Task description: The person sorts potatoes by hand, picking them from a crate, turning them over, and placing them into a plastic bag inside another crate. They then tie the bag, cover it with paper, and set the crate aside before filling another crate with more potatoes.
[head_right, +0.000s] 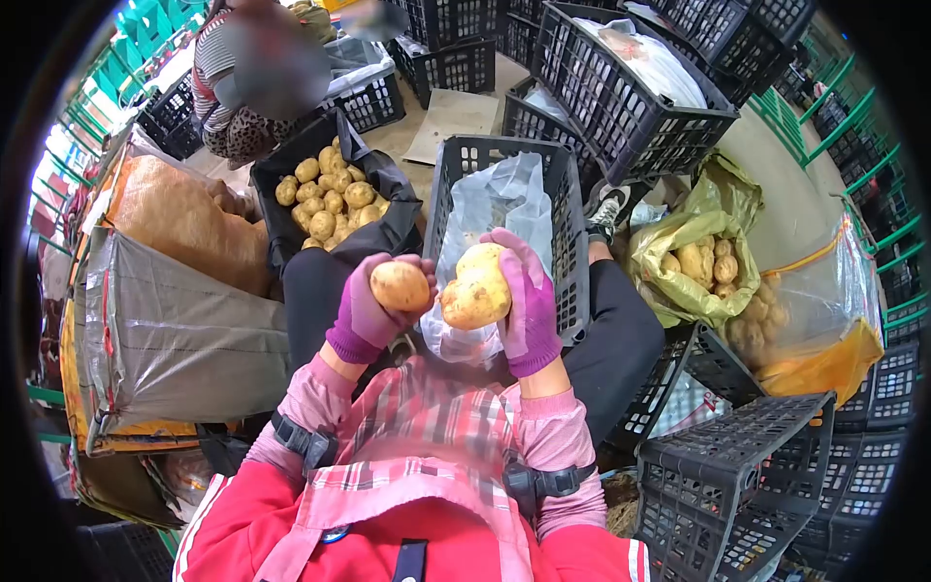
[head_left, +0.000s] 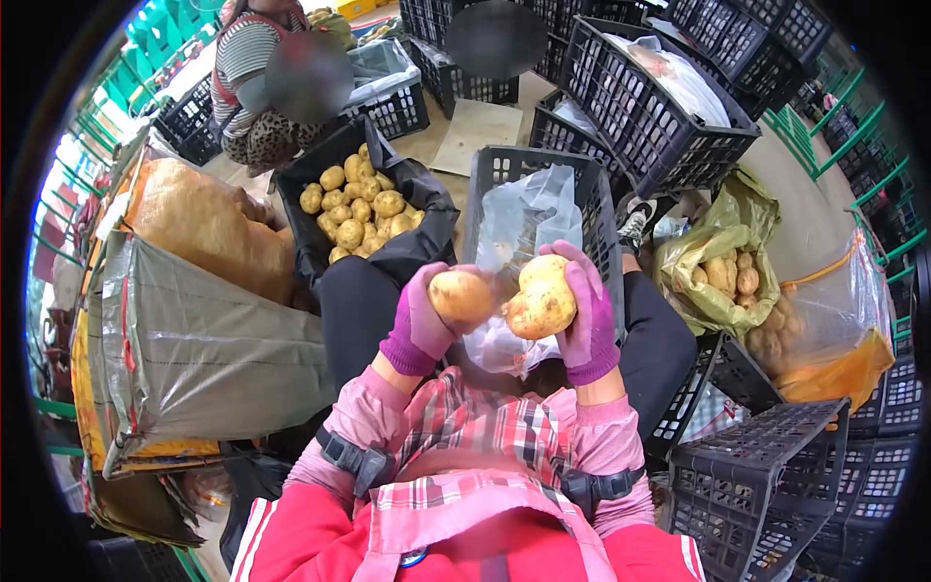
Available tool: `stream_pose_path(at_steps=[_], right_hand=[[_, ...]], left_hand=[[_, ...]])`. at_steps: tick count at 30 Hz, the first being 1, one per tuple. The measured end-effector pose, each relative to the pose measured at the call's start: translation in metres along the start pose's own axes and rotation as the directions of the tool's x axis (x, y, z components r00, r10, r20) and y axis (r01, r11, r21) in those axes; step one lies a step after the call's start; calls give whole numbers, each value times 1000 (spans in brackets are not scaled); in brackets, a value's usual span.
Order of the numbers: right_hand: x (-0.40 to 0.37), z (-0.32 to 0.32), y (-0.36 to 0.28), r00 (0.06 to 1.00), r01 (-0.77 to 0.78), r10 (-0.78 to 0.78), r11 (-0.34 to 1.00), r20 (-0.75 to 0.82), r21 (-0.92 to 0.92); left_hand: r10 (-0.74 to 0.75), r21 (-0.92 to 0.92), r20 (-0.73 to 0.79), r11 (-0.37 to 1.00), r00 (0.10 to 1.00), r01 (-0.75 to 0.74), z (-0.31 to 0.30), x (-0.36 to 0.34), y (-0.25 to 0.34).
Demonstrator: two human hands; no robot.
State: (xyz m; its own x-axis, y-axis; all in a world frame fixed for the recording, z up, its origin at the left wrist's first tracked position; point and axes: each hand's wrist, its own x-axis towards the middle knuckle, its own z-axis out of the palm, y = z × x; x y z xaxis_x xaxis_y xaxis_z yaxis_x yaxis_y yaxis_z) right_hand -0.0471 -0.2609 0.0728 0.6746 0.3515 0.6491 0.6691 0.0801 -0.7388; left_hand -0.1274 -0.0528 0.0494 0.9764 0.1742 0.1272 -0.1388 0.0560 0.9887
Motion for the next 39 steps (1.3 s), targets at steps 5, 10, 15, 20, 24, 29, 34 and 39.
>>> stream_pose_path(at_steps=[5,10,15,20,24,29,34,39], right_hand=[[15,19,-24,891,-330,430,835,-147,441],[18,20,-31,906,-404,423,877,-21,260],[20,18,-26,898,-430,423,902,120,41],[13,22,-19,808,-585,589,795,30,161],[20,14,-32,735,-679,660,716,157,163],[13,10,-35,700,-712,679,639,223,292],[1,12,-42,806,-558,574,653,146,512],[6,7,-53,887,-454,432,752,162,478]], left_hand=[[-285,-325,383,849,879,417,3,-17,35],[-297,-452,369,770,881,449,20,-11,67],[-179,-119,347,965,921,232,9,-8,47],[-244,-275,345,897,906,346,4,-17,53],[-146,-118,274,976,951,184,8,-21,50],[-72,37,234,997,970,65,4,-17,62],[-413,-385,291,775,863,501,4,-11,62],[-210,-160,267,953,940,258,15,-14,76]])
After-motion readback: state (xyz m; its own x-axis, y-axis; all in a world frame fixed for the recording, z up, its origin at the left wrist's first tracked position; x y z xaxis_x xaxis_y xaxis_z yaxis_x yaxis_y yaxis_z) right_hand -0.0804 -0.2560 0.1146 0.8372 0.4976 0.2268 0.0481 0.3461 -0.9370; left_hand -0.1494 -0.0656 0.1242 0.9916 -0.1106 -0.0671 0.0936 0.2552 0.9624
